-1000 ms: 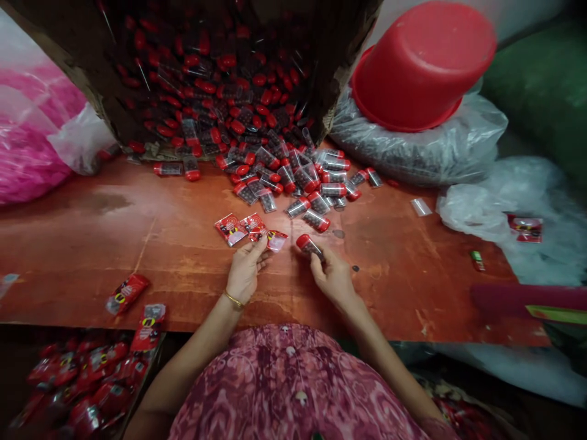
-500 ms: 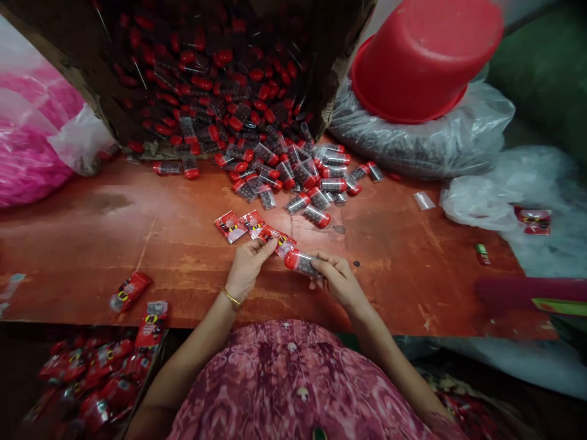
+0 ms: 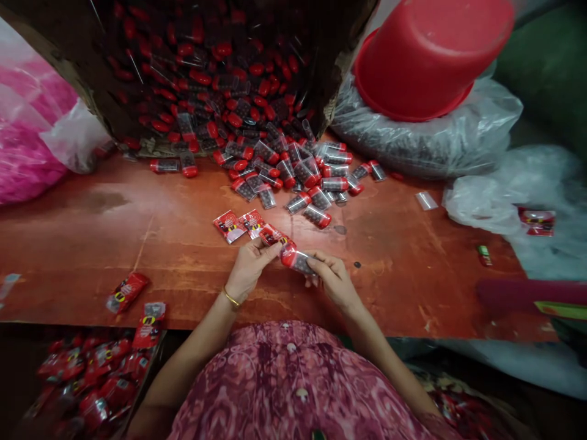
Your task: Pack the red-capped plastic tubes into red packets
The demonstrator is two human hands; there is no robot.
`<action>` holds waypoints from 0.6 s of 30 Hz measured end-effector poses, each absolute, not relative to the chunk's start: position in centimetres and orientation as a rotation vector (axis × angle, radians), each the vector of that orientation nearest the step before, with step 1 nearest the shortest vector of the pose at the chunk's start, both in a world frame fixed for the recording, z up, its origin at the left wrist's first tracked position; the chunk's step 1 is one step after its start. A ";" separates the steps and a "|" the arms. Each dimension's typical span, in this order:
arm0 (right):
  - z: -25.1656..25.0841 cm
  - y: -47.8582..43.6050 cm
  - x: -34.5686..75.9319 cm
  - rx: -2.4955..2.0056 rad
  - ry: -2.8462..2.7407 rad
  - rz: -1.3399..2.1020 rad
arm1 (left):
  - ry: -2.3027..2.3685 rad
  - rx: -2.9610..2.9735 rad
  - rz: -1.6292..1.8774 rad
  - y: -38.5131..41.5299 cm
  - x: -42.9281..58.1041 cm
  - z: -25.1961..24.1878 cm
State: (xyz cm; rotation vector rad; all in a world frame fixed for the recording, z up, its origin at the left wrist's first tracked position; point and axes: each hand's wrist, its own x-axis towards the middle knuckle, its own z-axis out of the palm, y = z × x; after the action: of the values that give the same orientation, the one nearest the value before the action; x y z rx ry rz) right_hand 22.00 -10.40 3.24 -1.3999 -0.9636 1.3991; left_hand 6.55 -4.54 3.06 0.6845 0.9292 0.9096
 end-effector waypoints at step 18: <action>2.6 -10.8 19.5 -1.432 -1.058 1.182 | 0.944 0.465 0.945 -5.0 7.8 3.6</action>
State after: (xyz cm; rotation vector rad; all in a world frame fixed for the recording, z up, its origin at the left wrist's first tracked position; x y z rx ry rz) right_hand 19.46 -10.76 2.59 -1.4318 -1.0579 1.1815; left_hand 7.77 -5.04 3.55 0.4652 0.9440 0.9449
